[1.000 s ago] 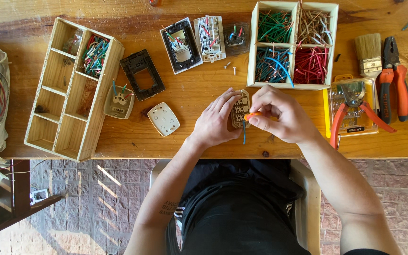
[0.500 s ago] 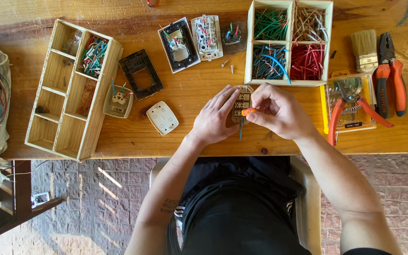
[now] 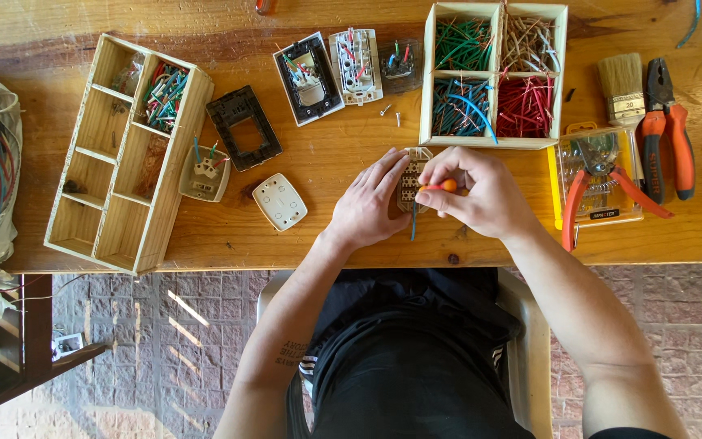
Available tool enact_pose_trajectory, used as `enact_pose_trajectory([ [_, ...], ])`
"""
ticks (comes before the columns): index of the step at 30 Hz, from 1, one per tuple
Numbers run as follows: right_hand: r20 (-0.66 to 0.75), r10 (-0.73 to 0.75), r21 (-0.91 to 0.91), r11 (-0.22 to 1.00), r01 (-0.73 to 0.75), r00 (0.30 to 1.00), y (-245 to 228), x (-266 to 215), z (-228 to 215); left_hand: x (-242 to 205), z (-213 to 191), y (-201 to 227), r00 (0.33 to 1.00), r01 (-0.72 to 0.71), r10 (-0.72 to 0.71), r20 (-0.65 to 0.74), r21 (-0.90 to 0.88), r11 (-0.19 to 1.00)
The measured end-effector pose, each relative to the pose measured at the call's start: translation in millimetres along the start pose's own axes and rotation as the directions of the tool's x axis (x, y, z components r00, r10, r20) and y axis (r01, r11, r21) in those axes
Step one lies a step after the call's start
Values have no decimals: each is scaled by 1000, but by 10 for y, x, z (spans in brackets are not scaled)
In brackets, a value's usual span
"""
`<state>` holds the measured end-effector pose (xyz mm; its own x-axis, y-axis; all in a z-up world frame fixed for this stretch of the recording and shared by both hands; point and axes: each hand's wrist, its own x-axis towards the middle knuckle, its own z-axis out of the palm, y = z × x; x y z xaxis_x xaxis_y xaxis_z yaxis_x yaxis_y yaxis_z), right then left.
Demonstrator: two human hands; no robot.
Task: The person assembles electrical components by inserting colored wires into terminal blocks and tightening them with a screwdriver. They handle multiple wire colors and several terminal blocks on a wooden workbench.
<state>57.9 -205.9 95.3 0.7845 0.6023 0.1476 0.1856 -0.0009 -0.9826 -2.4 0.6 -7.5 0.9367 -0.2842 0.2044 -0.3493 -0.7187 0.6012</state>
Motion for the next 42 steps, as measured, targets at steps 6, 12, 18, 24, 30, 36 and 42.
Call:
enact_pose_trajectory([
  [6,19,-68,-50,996,69,997,-114,-98,-25,-12,24,-20,1000,12,-12,-10,-17,1000],
  [12,-125,-93,-29,996,90,988,63,-370,-341,-8,-64,35,999,33,-34,-32,-31,999],
  [18,-216,36,-57,997,-50,976,362,-778,-429,4,-65,52,999,34,-34,13,3,999],
  [24,-314,-5,-412,902,-132,949,394,-869,-291,24,-83,59,1000,10,-10,6,9,1000],
  [30,-301,-193,-800,584,-138,934,796,-926,-259,29,-77,56,1000,15,-15,3,11,1000],
  [36,-228,-156,-843,525,-115,961,425,-624,-168,55,-86,67,1000,1,-2,-22,-7,1000],
  [42,-205,-137,-669,742,-36,969,467,-476,-713,79,-94,55,998,-36,36,-44,-4,999],
])
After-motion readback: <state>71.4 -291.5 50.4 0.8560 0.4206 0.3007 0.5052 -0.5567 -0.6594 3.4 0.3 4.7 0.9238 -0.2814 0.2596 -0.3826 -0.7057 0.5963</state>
